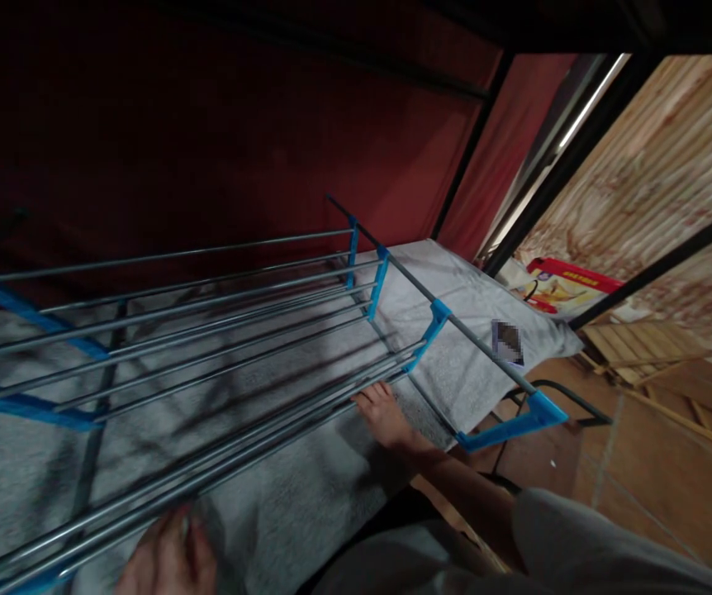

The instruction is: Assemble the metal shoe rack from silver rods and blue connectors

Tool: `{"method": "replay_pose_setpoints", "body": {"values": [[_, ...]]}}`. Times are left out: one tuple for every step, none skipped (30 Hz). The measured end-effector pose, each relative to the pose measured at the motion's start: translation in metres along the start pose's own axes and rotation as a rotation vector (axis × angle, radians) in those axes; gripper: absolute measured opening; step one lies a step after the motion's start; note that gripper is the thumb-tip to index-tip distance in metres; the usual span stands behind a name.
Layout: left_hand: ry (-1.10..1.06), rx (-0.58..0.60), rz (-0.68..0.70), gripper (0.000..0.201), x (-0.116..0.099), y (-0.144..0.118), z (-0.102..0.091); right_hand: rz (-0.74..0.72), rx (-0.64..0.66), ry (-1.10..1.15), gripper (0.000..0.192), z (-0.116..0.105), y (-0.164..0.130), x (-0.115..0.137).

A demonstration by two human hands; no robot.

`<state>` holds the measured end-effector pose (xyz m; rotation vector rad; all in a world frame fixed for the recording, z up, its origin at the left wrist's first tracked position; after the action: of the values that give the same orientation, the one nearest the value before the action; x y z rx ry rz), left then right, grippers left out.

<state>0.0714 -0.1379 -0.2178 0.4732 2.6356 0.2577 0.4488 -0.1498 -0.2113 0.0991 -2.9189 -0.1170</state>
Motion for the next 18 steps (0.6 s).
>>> {"method": "replay_pose_setpoints", "body": {"values": [[0.029,-0.007,0.051,0.052,-0.012,0.008,0.003,-0.001,-0.007,0.001,0.032,-0.001,0.001,0.0],[0.057,-0.003,0.11,0.048,-0.023,0.016,0.007,-0.004,-0.011,0.001,0.031,-0.002,0.002,0.0],[0.078,0.011,0.171,0.045,-0.034,0.023,0.012,-0.007,-0.012,0.0,0.03,-0.004,0.002,0.0],[0.089,0.035,0.222,0.043,-0.042,0.031,0.018,-0.011,-0.01,-0.002,0.03,-0.005,0.003,0.0],[0.095,0.055,0.256,0.042,-0.048,0.038,0.023,-0.015,-0.008,-0.002,0.03,-0.006,0.003,0.0],[0.1,0.069,0.272,0.042,-0.051,0.044,0.028,-0.021,-0.007,0.0,0.03,-0.007,0.004,0.0],[0.109,0.081,0.269,0.043,-0.051,0.05,0.031,-0.027,-0.008,0.005,0.029,-0.008,0.005,0.0],[0.117,0.093,0.258,0.044,-0.049,0.055,0.034,-0.033,-0.011,0.012,0.029,-0.009,0.005,0.0],[0.122,0.108,0.247,0.044,-0.047,0.058,0.037,-0.036,-0.014,0.02,0.028,-0.01,0.006,0.0],[0.125,0.121,0.238,0.045,-0.044,0.061,0.038,-0.035,-0.019,0.027,0.027,-0.01,0.006,0.0],[0.127,0.13,0.231,0.045,-0.042,0.063,0.039,-0.028,-0.028,0.033,0.027,-0.01,0.006,0.0],[0.13,0.14,0.225,0.045,-0.039,0.065,0.039,-0.015,-0.048,0.043,0.026,-0.01,0.005,-0.001],[0.135,0.147,0.221,0.045,-0.037,0.065,0.039,0.003,-0.083,0.066,0.027,-0.01,0.002,-0.002],[0.144,0.151,0.217,0.045,-0.036,0.066,0.039,0.02,-0.128,0.098,0.027,-0.011,-0.003,-0.003],[0.153,0.154,0.216,0.046,-0.035,0.066,0.039,0.034,-0.175,0.133,0.028,-0.011,-0.009,-0.005],[0.161,0.157,0.22,0.046,-0.034,0.066,0.04,0.049,-0.221,0.17,0.029,-0.011,-0.016,-0.008],[0.165,0.156,0.228,0.046,-0.034,0.066,0.04,0.07,-0.266,0.207,0.029,-0.01,-0.024,-0.012],[0.165,0.154,0.237,0.045,-0.034,0.066,0.04,0.101,-0.307,0.242,0.029,-0.01,-0.033,-0.018]]}}
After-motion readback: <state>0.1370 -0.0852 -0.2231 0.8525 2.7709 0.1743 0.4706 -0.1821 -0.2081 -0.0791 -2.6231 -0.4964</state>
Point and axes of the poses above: each hand's wrist, its own y-axis towards the middle knuckle, its own z-axis out of the palm, x = y × z, the point moved 6 cm from there along y, towards the middle knuckle, and after that the axes turned 8 degrees about x, right-handed, at the moved point
